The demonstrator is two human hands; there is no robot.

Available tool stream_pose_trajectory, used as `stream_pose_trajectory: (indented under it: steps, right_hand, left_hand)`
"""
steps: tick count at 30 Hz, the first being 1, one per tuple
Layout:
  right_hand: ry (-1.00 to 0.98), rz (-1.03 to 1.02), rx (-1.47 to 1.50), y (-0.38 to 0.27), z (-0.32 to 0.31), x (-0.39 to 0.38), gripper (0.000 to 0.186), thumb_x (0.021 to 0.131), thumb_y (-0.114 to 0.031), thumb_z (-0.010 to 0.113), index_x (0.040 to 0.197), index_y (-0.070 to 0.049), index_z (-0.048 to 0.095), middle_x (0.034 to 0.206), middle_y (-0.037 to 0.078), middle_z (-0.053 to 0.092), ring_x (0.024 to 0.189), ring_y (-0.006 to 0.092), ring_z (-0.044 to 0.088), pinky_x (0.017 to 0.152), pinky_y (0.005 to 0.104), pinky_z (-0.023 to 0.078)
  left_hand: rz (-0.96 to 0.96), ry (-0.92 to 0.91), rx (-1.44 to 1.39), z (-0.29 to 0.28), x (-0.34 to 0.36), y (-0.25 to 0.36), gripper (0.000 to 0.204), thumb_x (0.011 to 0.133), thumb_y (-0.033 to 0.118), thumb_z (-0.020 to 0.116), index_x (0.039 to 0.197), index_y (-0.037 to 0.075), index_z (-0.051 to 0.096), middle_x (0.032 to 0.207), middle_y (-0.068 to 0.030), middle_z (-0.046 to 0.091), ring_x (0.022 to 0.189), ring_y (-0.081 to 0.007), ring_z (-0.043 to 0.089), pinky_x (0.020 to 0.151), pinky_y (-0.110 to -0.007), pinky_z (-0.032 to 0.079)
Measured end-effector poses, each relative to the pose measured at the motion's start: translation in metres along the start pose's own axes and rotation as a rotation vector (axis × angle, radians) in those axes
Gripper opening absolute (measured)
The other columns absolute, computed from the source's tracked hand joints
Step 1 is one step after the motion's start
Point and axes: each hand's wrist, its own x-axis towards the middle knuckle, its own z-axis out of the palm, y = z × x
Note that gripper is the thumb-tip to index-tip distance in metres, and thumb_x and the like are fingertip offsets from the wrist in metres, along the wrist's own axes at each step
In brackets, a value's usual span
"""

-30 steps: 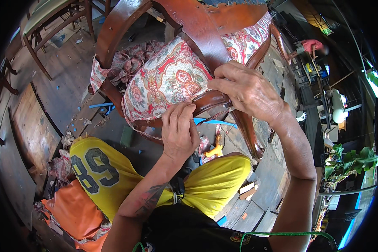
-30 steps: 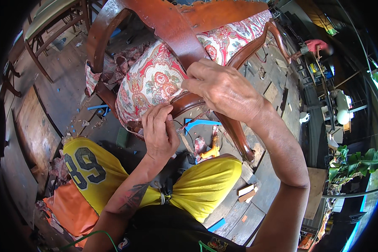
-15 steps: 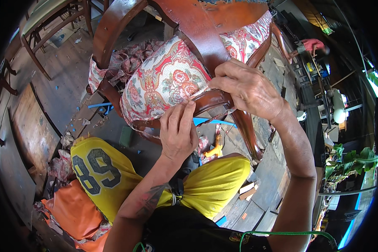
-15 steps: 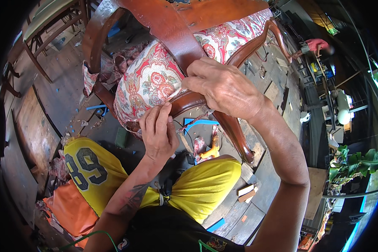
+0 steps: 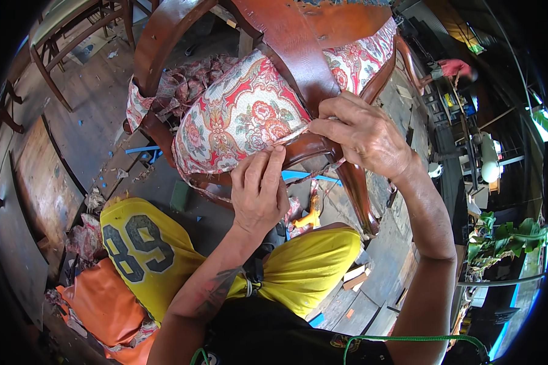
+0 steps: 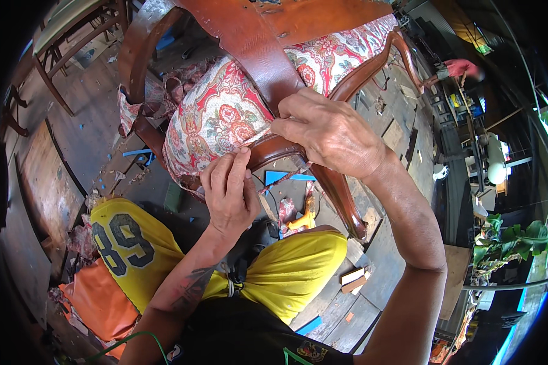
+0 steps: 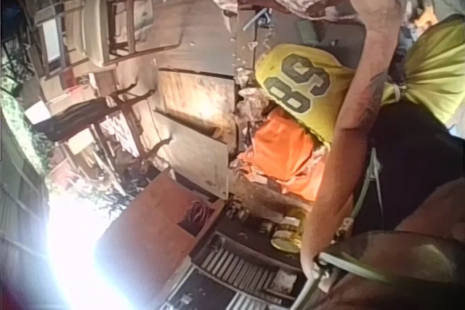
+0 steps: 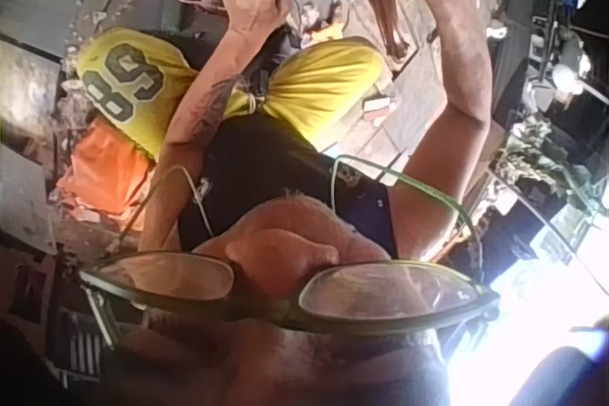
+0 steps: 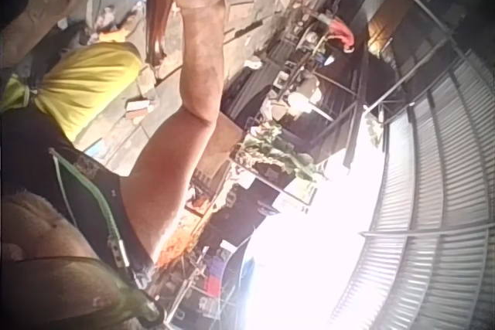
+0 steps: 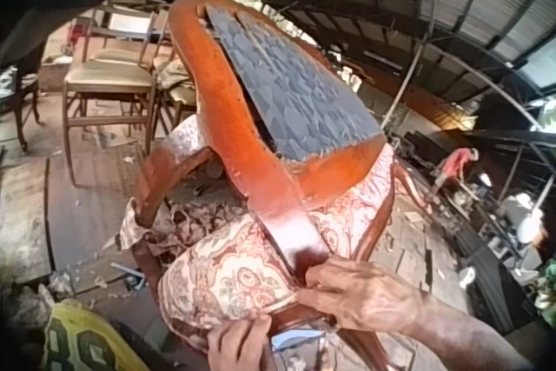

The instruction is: Applying decorative trim to a wooden chair frame using a hot glue gun.

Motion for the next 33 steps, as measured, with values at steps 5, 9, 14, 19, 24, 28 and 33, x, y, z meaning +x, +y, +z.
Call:
stream_pose_trajectory:
  steps: [5, 9, 14, 19, 24, 28, 33]
  right_hand:
    - [0.003, 0.001, 0.000, 0.002, 0.003, -0.002, 0.046, 0.067, 0.003, 0.074, 0.111, -0.007, 0.071, 0.106, 0.009, 0.064, 0.101, 0.0296, 0.067, 0.081, 0.0401, 0.060]
    - [0.005, 0.012, 0.043, 0.003, 0.002, -0.004, 0.047, 0.066, 0.003, 0.074, 0.111, -0.007, 0.071, 0.106, 0.009, 0.064, 0.101, 0.0297, 0.067, 0.082, 0.0405, 0.059]
    - [0.006, 0.002, 0.035, 0.004, 0.003, -0.005, 0.050, 0.064, 0.004, 0.075, 0.113, -0.007, 0.070, 0.106, 0.009, 0.063, 0.100, 0.0297, 0.067, 0.082, 0.0412, 0.059]
    - [-0.017, -0.010, -0.018, 0.006, 0.006, -0.009, 0.050, 0.065, -0.001, 0.075, 0.114, -0.006, 0.069, 0.107, 0.009, 0.063, 0.102, 0.0293, 0.065, 0.082, 0.0400, 0.059]
    - [0.004, -0.045, -0.066, 0.007, 0.010, -0.011, 0.047, 0.068, -0.006, 0.073, 0.115, -0.006, 0.069, 0.109, 0.008, 0.063, 0.103, 0.0290, 0.065, 0.082, 0.0387, 0.059]
    - [0.007, -0.040, -0.104, 0.004, 0.010, -0.013, 0.047, 0.070, -0.009, 0.073, 0.117, -0.007, 0.070, 0.110, 0.008, 0.063, 0.103, 0.0285, 0.065, 0.084, 0.0375, 0.059]
    - [-0.013, -0.026, -0.129, 0.001, 0.008, -0.012, 0.045, 0.072, -0.011, 0.072, 0.117, -0.007, 0.070, 0.109, 0.008, 0.064, 0.103, 0.0278, 0.065, 0.085, 0.0370, 0.059]
  left_hand:
    - [-0.013, 0.012, 0.021, 0.002, 0.000, 0.002, 0.060, 0.084, -0.008, 0.064, 0.142, 0.004, 0.059, 0.125, -0.0140, 0.060, 0.110, -0.0306, 0.058, 0.099, -0.042, 0.043]
    - [-0.011, 0.015, 0.019, 0.003, -0.001, 0.001, 0.061, 0.083, -0.008, 0.064, 0.143, 0.003, 0.059, 0.125, -0.0140, 0.060, 0.110, -0.0305, 0.058, 0.099, -0.042, 0.043]
    - [-0.014, 0.012, 0.027, 0.004, -0.001, 0.002, 0.064, 0.080, -0.009, 0.064, 0.143, 0.004, 0.060, 0.124, -0.0135, 0.058, 0.110, -0.0306, 0.058, 0.099, -0.043, 0.042]
    - [-0.022, -0.001, 0.029, 0.002, 0.000, 0.004, 0.067, 0.079, -0.009, 0.064, 0.144, 0.005, 0.060, 0.124, -0.0125, 0.056, 0.111, -0.0304, 0.057, 0.100, -0.043, 0.042]
    - [-0.035, -0.008, 0.040, 0.002, 0.002, 0.006, 0.070, 0.078, -0.010, 0.065, 0.146, 0.007, 0.059, 0.124, -0.0114, 0.055, 0.112, -0.0301, 0.055, 0.100, -0.043, 0.041]
    - [-0.043, -0.030, 0.056, 0.000, 0.004, 0.009, 0.071, 0.079, -0.009, 0.064, 0.147, 0.007, 0.057, 0.124, -0.0117, 0.054, 0.113, -0.0308, 0.054, 0.101, -0.043, 0.041]
    - [-0.053, -0.043, 0.062, -0.001, 0.008, 0.013, 0.069, 0.079, -0.007, 0.063, 0.147, 0.005, 0.056, 0.123, -0.0146, 0.053, 0.113, -0.0329, 0.053, 0.100, -0.045, 0.041]
